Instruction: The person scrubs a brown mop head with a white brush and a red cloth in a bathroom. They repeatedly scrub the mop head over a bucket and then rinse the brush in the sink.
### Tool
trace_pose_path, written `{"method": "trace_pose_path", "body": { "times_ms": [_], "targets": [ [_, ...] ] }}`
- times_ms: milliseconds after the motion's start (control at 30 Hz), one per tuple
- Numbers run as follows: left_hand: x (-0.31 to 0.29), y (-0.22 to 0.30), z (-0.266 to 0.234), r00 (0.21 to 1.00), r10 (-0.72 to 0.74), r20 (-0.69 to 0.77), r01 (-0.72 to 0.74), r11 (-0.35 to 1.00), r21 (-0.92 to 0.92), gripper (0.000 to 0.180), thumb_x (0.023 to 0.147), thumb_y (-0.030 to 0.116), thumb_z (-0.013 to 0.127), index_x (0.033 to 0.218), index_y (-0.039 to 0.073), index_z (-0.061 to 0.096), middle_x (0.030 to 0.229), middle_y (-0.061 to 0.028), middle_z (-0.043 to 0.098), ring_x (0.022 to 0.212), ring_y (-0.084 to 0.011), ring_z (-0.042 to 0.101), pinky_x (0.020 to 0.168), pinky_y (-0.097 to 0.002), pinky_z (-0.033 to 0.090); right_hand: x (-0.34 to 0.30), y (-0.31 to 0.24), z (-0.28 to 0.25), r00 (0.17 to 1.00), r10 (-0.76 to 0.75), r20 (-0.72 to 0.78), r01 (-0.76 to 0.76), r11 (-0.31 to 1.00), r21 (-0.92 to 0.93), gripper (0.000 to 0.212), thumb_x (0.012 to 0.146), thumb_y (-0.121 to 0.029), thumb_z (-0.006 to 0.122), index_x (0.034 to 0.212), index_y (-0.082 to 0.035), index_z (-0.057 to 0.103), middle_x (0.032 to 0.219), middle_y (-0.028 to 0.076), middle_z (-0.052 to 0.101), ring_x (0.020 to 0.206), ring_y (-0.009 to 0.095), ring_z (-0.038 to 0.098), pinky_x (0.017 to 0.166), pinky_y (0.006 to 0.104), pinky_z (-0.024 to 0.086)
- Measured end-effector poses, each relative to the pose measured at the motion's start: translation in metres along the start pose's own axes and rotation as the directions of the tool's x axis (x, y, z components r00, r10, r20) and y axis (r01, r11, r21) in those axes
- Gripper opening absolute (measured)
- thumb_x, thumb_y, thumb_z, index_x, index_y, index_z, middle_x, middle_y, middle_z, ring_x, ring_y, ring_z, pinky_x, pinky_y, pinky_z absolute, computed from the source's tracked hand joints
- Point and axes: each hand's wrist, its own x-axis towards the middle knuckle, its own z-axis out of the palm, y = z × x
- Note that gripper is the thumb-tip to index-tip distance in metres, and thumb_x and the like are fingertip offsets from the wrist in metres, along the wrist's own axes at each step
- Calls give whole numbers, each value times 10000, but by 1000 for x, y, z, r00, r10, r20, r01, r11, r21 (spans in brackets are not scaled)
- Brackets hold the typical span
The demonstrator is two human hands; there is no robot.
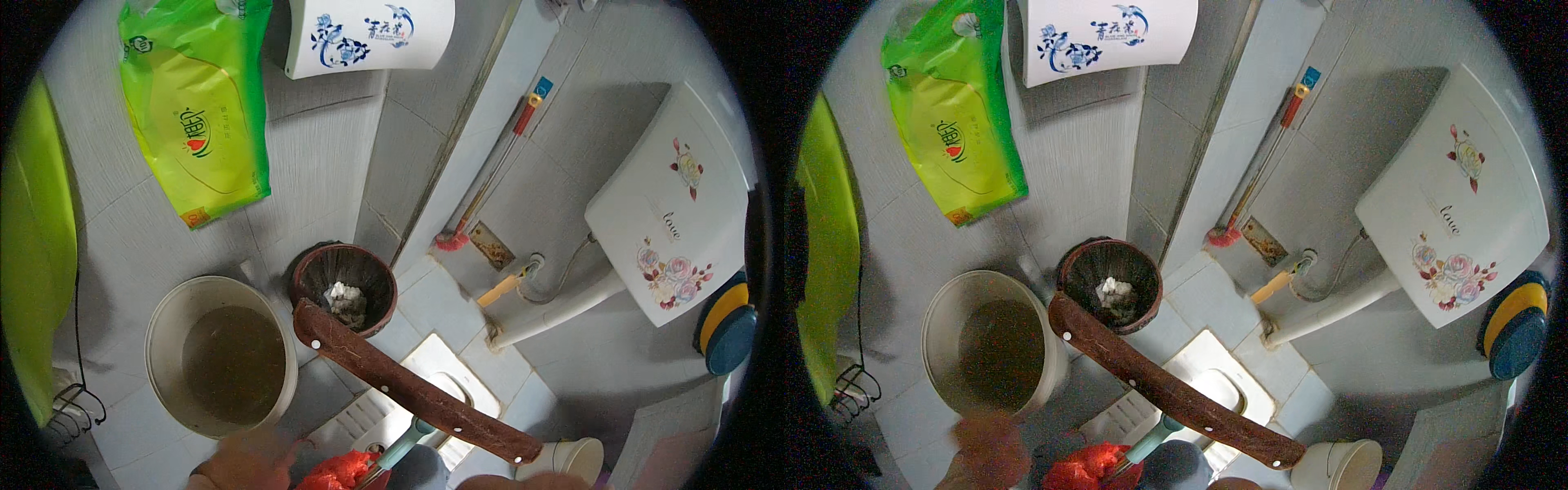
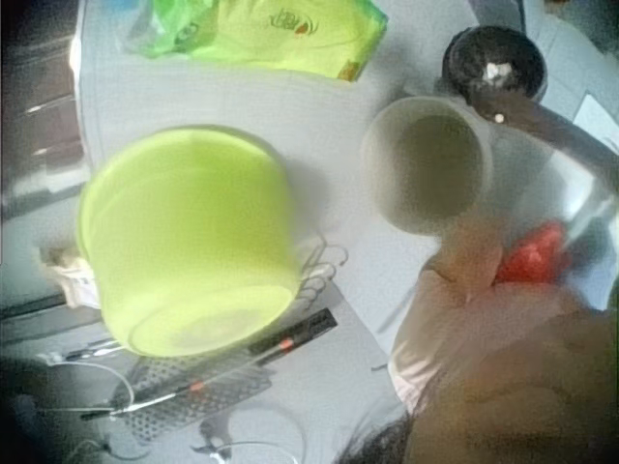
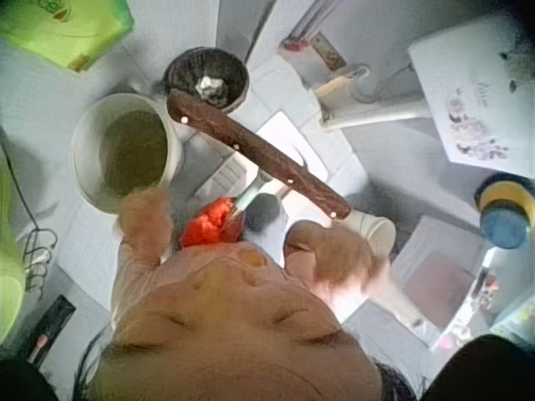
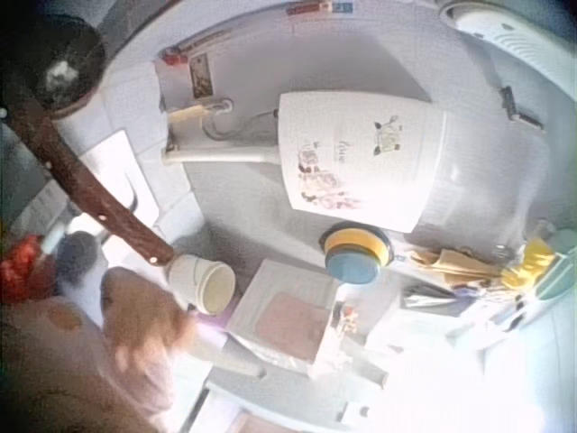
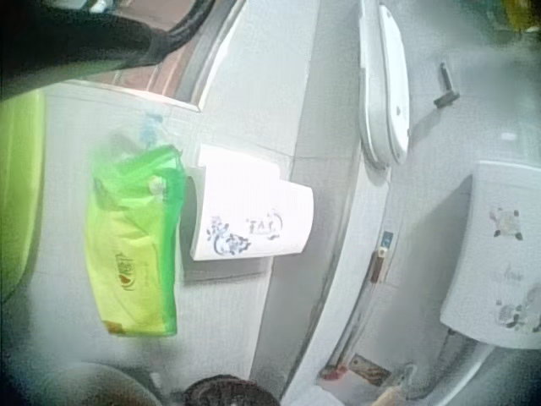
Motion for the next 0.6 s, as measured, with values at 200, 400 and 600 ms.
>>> {"method": "trace_pose_path", "body": {
  "times_ms": [200, 400, 600],
  "targets": [
    [-13, -106, 92, 669, -256, 698, 564, 786, -252, 451, 896, 386, 475, 1145, 10, 463, 1106, -122, 515, 1045, -206, 477, 896, -335, 375, -14, 44, -45, 633, 674, -381, -717, 324, -617, 438, 777, -81, 626, 1128, 0, 377, 815, 122, 548, 758, 185, 564, 663, 282, 456],
    [11, -75, 108, 393, -296, 871, 846, 486, -217, 394, 914, 371, 455, 1072, 16, 523, 940, -2, 524, 922, -75, 460, 801, -231, 378, 38, 70, -70, 380, 908, -175, -555, 73, -829, 457, 817, -147, 562, 1228, -53, 385, 968, 278, 565, 895, 421, 565, 768, 406, 458],
    [19, -65, 122, 520, -408, 750, 830, 448, -332, 350, 923, 298, 456, 1112, 8, 509, 943, -9, 522, 885, -56, 482, 737, -202, 433, 48, 111, -85, 444, 895, 40, -313, 197, -929, 413, 808, -137, 575, 1200, -73, 463, 839, 209, 616, 777, 341, 617, 696, 366, 467]
  ]
}}
